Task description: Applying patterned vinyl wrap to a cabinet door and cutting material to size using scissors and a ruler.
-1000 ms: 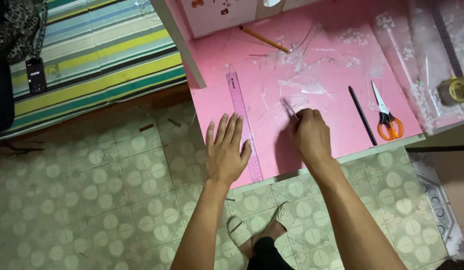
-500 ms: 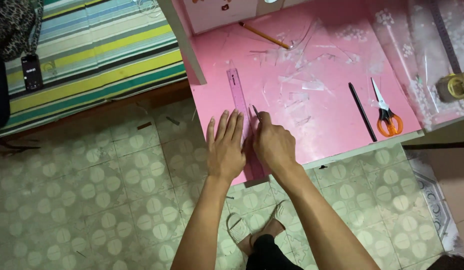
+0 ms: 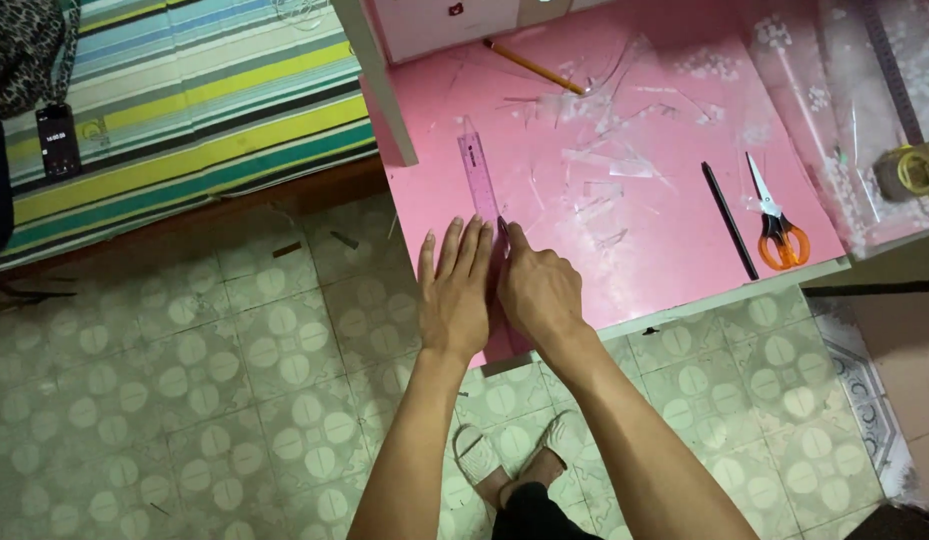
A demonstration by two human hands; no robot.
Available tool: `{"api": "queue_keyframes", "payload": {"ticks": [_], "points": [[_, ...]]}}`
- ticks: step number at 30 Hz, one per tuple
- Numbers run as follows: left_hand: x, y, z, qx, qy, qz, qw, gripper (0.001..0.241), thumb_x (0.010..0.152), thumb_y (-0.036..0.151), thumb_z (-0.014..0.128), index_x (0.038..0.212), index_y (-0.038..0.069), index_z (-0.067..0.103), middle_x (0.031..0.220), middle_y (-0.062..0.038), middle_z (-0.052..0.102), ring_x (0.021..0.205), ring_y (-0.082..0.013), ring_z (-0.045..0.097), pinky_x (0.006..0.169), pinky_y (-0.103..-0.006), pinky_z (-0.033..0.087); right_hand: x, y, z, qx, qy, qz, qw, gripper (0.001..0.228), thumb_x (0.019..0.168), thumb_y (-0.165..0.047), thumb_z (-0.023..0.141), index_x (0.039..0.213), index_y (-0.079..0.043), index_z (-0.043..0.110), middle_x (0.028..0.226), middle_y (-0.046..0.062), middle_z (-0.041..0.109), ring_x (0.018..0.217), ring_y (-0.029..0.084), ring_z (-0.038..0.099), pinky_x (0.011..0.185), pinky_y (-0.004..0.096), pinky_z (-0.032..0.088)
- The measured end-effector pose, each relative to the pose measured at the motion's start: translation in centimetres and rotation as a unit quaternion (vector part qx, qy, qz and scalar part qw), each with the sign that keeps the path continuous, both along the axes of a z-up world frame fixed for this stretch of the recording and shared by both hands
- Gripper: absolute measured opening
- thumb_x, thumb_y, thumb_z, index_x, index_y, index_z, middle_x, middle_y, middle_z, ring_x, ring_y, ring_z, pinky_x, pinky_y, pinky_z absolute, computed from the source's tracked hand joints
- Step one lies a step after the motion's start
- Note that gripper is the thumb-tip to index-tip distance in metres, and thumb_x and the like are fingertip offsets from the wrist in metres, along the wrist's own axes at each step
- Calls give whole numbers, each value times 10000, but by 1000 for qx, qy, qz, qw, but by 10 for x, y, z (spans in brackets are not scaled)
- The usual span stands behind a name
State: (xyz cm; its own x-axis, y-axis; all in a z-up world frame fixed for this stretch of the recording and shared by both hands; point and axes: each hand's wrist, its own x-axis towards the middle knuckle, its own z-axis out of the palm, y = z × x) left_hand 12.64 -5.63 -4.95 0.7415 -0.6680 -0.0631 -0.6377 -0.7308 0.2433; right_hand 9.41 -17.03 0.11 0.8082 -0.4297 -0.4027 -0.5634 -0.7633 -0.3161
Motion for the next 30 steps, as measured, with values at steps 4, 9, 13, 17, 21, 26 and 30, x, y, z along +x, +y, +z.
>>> {"api": "queue_keyframes", "payload": {"ticks": [4, 9, 13, 17, 21, 26, 30], "points": [[-1, 0, 0, 21, -13, 0, 1000, 719, 942, 90, 460, 1616, 159, 220, 1687, -24, 255, 1574, -209, 124, 1302, -463, -51, -2, -3, -13, 0, -3, 1, 1000, 568, 944, -199, 416, 1497, -107, 506, 929, 316, 720, 927, 532, 724, 773, 627, 584], [0, -1, -2, 26, -15, -1, 1000, 727, 941, 76, 488, 1613, 156, 222, 1682, -21, 270, 1571, -210, 144, 1303, -464, -51, -3, 0, -12, 41, 8, -34, 999, 567, 955, -198, 420, 1513, -123, 493, 1004, 333, 708, 976, 535, 711, 793, 627, 590], [-1, 0, -4, 32, -16, -4, 999, 715, 963, 91, 493, 1620, 148, 219, 1690, -21, 262, 1574, -214, 137, 1299, -471, -59, -8, 0, -14, 45, 1, -27, 999, 562, 963, -185, 427, 1513, -95, 490, 1026, 337, 699, 987, 535, 708, 790, 614, 599], [0, -1, -10, 28, -23, -3, 999, 700, 974, 117, 498, 1618, 150, 228, 1684, -29, 271, 1572, -217, 149, 1299, -475, -33, -15, -1, -22, 44, 2, -23, 999, 552, 982, -223, 435, 1517, -100, 486, 1031, 340, 695, 1003, 542, 703, 798, 610, 595], [1, -1, -18, -8, -10, 1, 1000, 637, 1004, 168, 465, 1608, 146, 264, 1675, -34, 302, 1567, -218, 177, 1298, -482, -21, -20, 5, -11, 41, -3, -30, 999, 531, 1000, -228, 413, 1510, -110, 502, 1002, 337, 696, 982, 543, 709, 772, 596, 604], [0, -3, -13, -59, -6, 11, 998, 587, 1030, 296, 466, 1578, 120, 351, 1642, -66, 372, 1551, -243, 235, 1293, -497, 16, -30, 9, 1, 61, -2, -38, 997, 533, 984, -202, 431, 1496, -78, 514, 988, 368, 694, 967, 549, 710, 761, 609, 605], [-1, -5, -22, -107, -58, 20, 992, 586, 1033, 422, 473, 1536, 123, 443, 1593, -75, 454, 1517, -248, 324, 1284, -511, 79, -39, 11, 3, 74, -9, -38, 996, 529, 969, -185, 476, 1476, -42, 522, 966, 378, 697, 952, 545, 715, 731, 607, 609]]}}
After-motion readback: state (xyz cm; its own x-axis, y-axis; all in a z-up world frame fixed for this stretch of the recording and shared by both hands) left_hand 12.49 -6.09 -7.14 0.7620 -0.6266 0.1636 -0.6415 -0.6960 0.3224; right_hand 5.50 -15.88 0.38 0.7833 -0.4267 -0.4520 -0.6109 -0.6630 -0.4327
